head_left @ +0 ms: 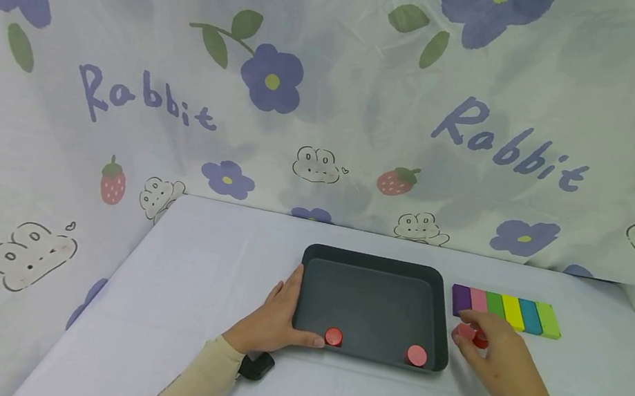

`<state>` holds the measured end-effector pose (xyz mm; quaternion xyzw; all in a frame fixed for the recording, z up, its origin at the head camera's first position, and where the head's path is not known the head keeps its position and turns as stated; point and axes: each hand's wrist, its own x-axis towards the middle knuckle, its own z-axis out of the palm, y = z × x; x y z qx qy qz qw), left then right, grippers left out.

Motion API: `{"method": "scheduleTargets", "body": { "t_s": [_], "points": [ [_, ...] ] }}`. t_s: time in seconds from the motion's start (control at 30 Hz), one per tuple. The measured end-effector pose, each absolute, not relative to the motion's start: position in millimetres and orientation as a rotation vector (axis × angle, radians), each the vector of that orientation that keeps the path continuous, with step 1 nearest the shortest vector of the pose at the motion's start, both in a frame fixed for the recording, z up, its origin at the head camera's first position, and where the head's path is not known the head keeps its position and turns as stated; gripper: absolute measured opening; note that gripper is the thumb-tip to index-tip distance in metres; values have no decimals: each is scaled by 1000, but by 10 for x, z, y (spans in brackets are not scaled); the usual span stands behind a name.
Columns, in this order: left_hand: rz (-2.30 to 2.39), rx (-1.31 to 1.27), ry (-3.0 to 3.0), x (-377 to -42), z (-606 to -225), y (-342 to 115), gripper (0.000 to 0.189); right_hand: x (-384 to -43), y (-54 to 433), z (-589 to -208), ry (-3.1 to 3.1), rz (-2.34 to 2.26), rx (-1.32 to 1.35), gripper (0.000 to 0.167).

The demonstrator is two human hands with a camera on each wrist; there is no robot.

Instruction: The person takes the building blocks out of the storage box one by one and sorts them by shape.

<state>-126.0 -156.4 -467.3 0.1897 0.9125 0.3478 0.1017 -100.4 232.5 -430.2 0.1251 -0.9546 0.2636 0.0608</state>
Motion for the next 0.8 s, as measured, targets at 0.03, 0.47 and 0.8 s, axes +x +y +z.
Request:
{"method": "scheduleTargets", "body": {
  "t_s": [0.03,0.47,0.8],
  "points": [
    [1024,563,2699,-1263,-4676,-1564,137,-1003,2313,-4310,-2876,799,397,47],
    [1008,555,2701,-1270,-4667,-1561,136,-991,2177,-4387,-2834,855,598,42],
    [1018,552,2701,-1268,-4682,-1555,136,-982,2138,-4423,-2872,862,674,45]
  ]
}}
